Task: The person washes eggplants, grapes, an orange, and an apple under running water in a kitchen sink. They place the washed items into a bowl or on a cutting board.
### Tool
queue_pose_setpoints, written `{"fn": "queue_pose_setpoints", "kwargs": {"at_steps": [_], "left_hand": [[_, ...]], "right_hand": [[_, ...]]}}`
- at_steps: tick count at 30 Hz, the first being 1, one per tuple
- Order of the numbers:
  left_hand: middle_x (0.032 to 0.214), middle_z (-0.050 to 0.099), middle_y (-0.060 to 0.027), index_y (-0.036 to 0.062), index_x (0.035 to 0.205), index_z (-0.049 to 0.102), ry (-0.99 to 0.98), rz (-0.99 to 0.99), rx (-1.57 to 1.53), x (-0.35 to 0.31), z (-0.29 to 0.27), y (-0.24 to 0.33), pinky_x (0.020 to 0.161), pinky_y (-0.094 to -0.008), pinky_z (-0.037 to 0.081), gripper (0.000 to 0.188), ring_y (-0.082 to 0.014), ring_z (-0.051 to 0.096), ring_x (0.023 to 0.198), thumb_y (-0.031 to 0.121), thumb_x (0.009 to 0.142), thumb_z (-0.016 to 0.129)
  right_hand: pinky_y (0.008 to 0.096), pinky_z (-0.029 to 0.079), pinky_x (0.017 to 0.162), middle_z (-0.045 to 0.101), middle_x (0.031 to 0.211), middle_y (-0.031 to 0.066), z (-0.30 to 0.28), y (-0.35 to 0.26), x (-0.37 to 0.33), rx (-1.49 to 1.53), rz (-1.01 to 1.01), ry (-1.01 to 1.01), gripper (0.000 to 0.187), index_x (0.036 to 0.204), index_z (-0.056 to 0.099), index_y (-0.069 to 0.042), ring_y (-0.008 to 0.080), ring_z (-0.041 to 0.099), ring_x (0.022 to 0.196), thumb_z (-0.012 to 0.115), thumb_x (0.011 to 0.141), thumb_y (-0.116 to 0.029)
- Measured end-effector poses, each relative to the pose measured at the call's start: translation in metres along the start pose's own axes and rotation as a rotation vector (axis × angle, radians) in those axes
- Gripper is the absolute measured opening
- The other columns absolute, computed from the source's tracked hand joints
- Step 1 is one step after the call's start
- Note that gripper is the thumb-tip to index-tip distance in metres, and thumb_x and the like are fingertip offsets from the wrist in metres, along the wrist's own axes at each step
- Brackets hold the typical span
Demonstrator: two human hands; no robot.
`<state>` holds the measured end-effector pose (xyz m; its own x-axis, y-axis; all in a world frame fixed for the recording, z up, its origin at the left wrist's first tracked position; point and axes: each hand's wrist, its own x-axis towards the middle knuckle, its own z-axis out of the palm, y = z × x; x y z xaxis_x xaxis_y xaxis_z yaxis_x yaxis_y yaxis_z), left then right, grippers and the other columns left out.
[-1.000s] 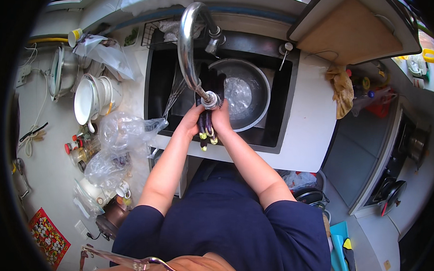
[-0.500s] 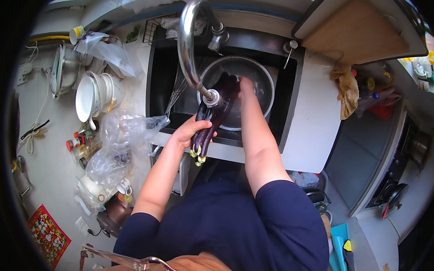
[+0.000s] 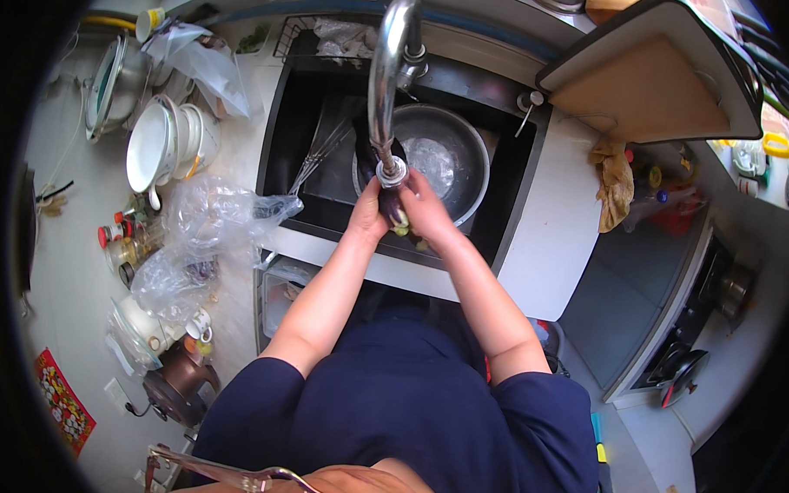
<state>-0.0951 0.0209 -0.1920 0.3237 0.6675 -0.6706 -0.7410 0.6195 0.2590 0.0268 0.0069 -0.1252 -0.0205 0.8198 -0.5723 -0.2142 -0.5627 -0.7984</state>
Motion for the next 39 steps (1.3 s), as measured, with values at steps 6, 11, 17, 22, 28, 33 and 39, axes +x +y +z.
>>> {"fn": "queue_pose_setpoints", "kwargs": {"at_steps": [6, 11, 17, 22, 28, 33, 39], "left_hand": [[0.114, 0.061, -0.0188, -0.0032, 0.115, 0.054, -0.130, -0.067, -0.079, 0.003, 0.022, 0.006, 0.097, -0.0428, 0.046, 0.041, -0.0300, 0.060, 0.105, 0.030, 0.092, 0.051], [0.101, 0.065, -0.0088, 0.0033, 0.108, 0.059, -0.092, 0.011, -0.077, -0.019, 0.034, 0.033, 0.089, -0.0353, 0.049, 0.032, -0.0233, 0.062, 0.092, 0.021, 0.082, 0.066], [0.101, 0.065, -0.0118, 0.0032, 0.109, 0.058, -0.123, -0.127, -0.118, -0.008, 0.026, 0.017, 0.085, -0.0389, 0.051, 0.029, -0.0251, 0.063, 0.092, 0.023, 0.088, 0.058], [0.105, 0.061, -0.0190, -0.0015, 0.111, 0.055, -0.086, -0.149, -0.035, -0.026, 0.027, 0.003, 0.083, -0.0446, 0.054, 0.033, -0.0309, 0.062, 0.095, 0.025, 0.091, 0.055], [0.093, 0.065, -0.0124, -0.0002, 0.107, 0.056, -0.053, -0.014, 0.123, -0.044, 0.027, 0.032, 0.075, -0.0389, 0.056, 0.025, -0.0264, 0.065, 0.084, 0.011, 0.084, 0.060], [0.094, 0.064, -0.0090, 0.0033, 0.107, 0.056, 0.020, 0.213, 0.025, -0.021, 0.026, 0.022, 0.078, -0.0360, 0.054, 0.026, -0.0214, 0.064, 0.087, 0.011, 0.082, 0.063], [0.094, 0.064, -0.0150, 0.0000, 0.102, 0.056, -0.027, 0.107, -0.286, 0.004, 0.028, -0.011, 0.079, -0.0423, 0.055, 0.022, -0.0288, 0.065, 0.087, 0.017, 0.089, 0.055]], "right_hand": [[0.0355, 0.041, 0.100, 0.049, 0.127, 0.0194, -0.044, -0.016, -0.011, -0.815, -0.496, -0.209, 0.054, 0.131, 0.044, -0.004, 0.0321, 0.050, 0.119, 0.058, 0.079, -0.002], [0.0375, 0.042, 0.095, 0.046, 0.127, 0.0217, -0.022, -0.009, -0.017, -0.776, -0.591, -0.176, 0.047, 0.129, 0.044, -0.003, 0.0377, 0.049, 0.114, 0.056, 0.084, -0.007], [0.0411, 0.040, 0.095, 0.045, 0.133, 0.0113, -0.047, 0.003, -0.009, 0.299, -0.003, -0.084, 0.057, 0.141, 0.034, -0.011, 0.0218, 0.047, 0.112, 0.049, 0.092, -0.035], [0.0335, 0.050, 0.063, 0.059, 0.096, 0.0088, -0.020, 0.011, 0.043, 0.258, 0.301, -0.035, 0.036, 0.111, 0.054, -0.008, 0.0179, 0.058, 0.080, 0.048, 0.093, -0.039], [0.0353, 0.048, 0.058, 0.060, 0.080, 0.0061, 0.012, 0.027, 0.086, -0.003, 0.261, -0.268, 0.036, 0.091, 0.061, -0.008, 0.0163, 0.057, 0.070, 0.047, 0.093, -0.041], [0.0293, 0.046, 0.078, 0.060, 0.095, 0.0026, -0.004, 0.018, 0.049, -0.225, -0.024, -0.179, 0.031, 0.113, 0.058, -0.005, 0.0136, 0.054, 0.087, 0.053, 0.093, -0.029], [0.0285, 0.045, 0.086, 0.061, 0.108, 0.0042, -0.079, -0.047, 0.029, -0.533, -0.157, -0.340, 0.033, 0.123, 0.056, -0.003, 0.0149, 0.057, 0.096, 0.053, 0.093, -0.017]]}}
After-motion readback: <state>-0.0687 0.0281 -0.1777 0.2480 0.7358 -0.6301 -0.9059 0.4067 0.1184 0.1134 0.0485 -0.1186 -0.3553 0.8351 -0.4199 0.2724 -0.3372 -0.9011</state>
